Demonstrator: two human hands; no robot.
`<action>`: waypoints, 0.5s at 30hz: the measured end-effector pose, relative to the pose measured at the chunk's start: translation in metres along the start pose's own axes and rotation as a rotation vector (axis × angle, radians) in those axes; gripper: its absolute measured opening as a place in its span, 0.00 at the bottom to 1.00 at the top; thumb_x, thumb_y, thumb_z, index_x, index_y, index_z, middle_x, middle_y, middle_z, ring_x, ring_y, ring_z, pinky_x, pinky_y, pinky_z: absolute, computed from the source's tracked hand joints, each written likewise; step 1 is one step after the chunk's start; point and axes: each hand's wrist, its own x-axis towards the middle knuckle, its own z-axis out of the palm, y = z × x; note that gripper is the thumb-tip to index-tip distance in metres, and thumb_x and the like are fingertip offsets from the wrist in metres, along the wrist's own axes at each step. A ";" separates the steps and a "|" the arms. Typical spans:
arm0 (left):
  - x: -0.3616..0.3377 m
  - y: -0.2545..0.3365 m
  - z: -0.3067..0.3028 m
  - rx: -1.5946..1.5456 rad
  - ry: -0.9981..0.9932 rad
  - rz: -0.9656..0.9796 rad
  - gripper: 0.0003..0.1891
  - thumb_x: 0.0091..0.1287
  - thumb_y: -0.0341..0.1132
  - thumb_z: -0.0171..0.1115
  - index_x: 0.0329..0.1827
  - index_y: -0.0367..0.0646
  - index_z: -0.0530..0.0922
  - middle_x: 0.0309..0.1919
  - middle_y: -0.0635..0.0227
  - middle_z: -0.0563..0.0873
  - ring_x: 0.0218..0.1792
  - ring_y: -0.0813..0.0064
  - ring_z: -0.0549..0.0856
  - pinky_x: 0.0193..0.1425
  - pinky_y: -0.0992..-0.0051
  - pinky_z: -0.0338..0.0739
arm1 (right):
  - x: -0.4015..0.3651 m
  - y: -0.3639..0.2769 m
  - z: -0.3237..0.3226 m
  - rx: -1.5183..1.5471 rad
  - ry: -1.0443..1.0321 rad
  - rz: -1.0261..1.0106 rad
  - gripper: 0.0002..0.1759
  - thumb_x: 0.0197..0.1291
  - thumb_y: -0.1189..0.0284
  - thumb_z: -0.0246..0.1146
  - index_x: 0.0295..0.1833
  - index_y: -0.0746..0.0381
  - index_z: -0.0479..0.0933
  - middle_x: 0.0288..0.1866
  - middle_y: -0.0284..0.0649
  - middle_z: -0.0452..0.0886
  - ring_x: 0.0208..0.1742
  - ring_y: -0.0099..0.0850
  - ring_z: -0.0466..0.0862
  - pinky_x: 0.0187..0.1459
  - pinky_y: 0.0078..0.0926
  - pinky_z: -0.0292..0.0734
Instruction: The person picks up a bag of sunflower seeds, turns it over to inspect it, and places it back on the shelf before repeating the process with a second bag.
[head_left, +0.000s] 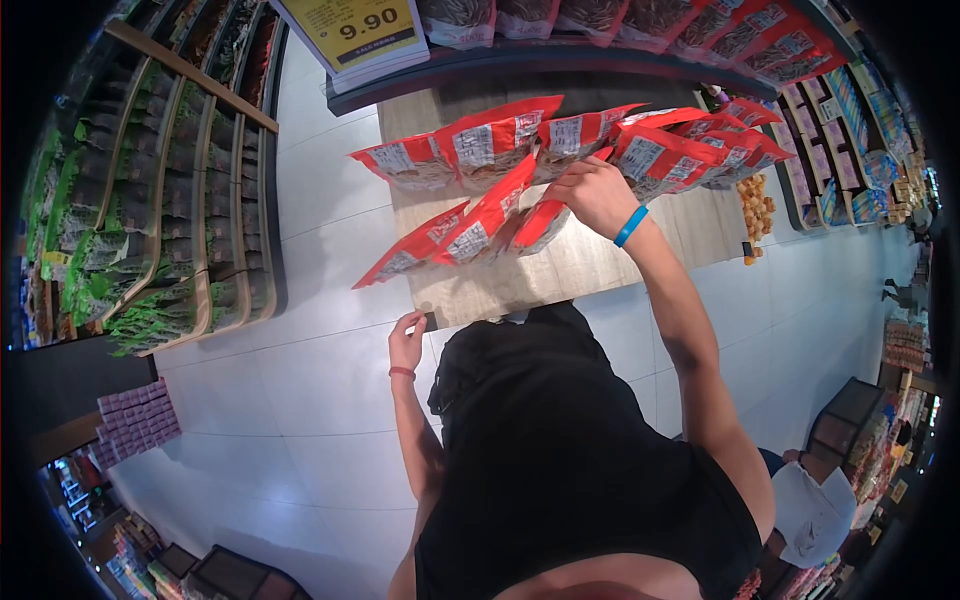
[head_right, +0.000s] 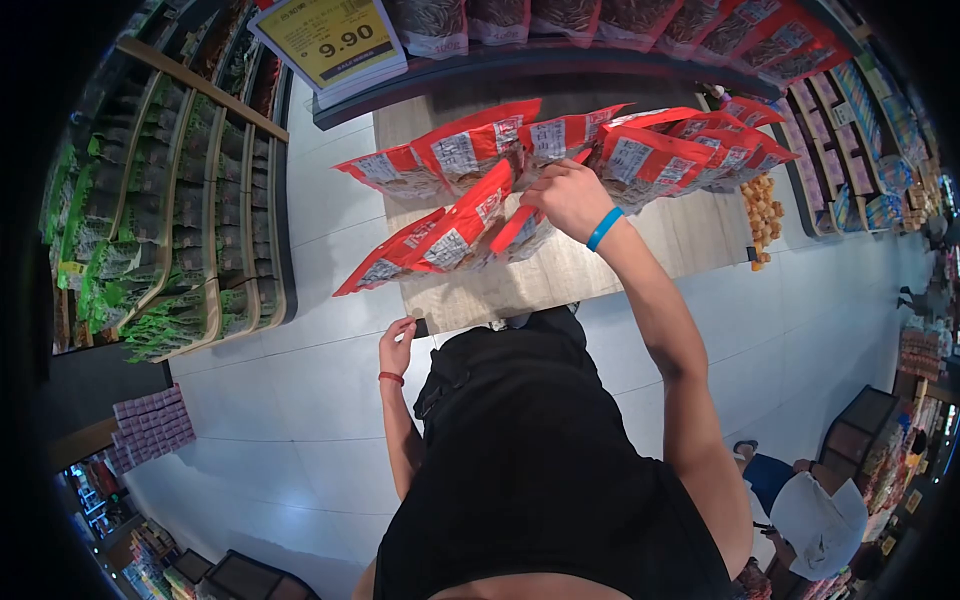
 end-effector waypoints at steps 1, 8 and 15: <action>-0.001 0.004 -0.004 0.025 0.005 -0.011 0.13 0.70 0.36 0.63 0.50 0.37 0.82 0.43 0.62 0.88 0.46 0.73 0.85 0.52 0.74 0.78 | 0.000 -0.001 -0.001 0.001 -0.010 0.014 0.10 0.48 0.69 0.62 0.37 0.52 0.85 0.36 0.29 0.86 0.48 0.29 0.83 0.54 0.29 0.76; 0.019 0.041 -0.086 -0.028 0.306 0.061 0.18 0.76 0.41 0.53 0.47 0.32 0.82 0.40 0.61 0.88 0.45 0.73 0.86 0.50 0.74 0.79 | 0.004 -0.015 -0.048 -0.045 0.112 0.019 0.13 0.50 0.64 0.68 0.42 0.53 0.84 0.45 0.28 0.86 0.53 0.31 0.80 0.58 0.32 0.73; 0.092 0.219 -0.145 0.264 0.352 0.492 0.10 0.70 0.33 0.61 0.47 0.37 0.82 0.42 0.60 0.87 0.44 0.66 0.85 0.52 0.71 0.77 | 0.064 0.013 -0.068 -0.022 0.136 0.024 0.17 0.55 0.65 0.66 0.50 0.59 0.82 0.52 0.35 0.84 0.51 0.34 0.83 0.52 0.31 0.79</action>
